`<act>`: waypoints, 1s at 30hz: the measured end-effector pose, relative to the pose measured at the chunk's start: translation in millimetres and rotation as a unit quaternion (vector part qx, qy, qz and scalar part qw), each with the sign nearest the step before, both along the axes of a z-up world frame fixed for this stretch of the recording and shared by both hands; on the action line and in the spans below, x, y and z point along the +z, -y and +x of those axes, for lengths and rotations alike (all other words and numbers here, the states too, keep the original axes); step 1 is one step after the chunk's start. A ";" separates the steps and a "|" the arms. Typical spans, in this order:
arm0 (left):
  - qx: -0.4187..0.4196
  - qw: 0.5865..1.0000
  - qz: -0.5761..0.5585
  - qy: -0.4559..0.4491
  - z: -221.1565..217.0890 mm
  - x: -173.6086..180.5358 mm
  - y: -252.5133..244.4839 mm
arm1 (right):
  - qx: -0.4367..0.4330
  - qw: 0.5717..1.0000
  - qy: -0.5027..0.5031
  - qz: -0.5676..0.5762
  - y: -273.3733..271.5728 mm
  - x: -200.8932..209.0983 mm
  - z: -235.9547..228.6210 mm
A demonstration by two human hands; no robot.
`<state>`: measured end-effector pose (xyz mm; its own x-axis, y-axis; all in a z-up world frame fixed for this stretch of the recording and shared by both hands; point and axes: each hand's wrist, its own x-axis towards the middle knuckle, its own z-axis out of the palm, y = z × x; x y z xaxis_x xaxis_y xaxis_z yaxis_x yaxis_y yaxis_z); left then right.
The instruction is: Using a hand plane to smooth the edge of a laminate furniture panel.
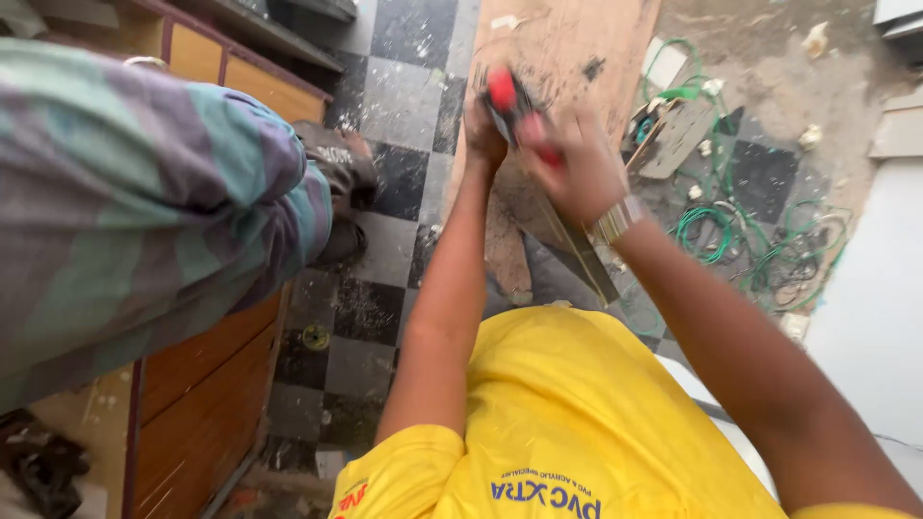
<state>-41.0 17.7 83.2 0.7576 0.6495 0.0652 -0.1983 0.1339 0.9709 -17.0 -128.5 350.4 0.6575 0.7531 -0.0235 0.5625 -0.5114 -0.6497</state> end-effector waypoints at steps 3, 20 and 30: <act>0.049 0.998 -0.026 -0.024 3.9 -7.8 -2.8 | -0.005 0.999 -0.040 -0.023 92.2 16.7 -46.8; -0.024 0.996 -0.083 -0.015 15.1 -80.0 25.5 | -0.036 0.999 -0.018 -0.019 4.4 -7.3 2.3; -0.027 0.995 -0.095 -0.021 24.8 -17.4 -4.8 | -0.070 0.992 -0.077 0.066 152.0 9.2 -45.3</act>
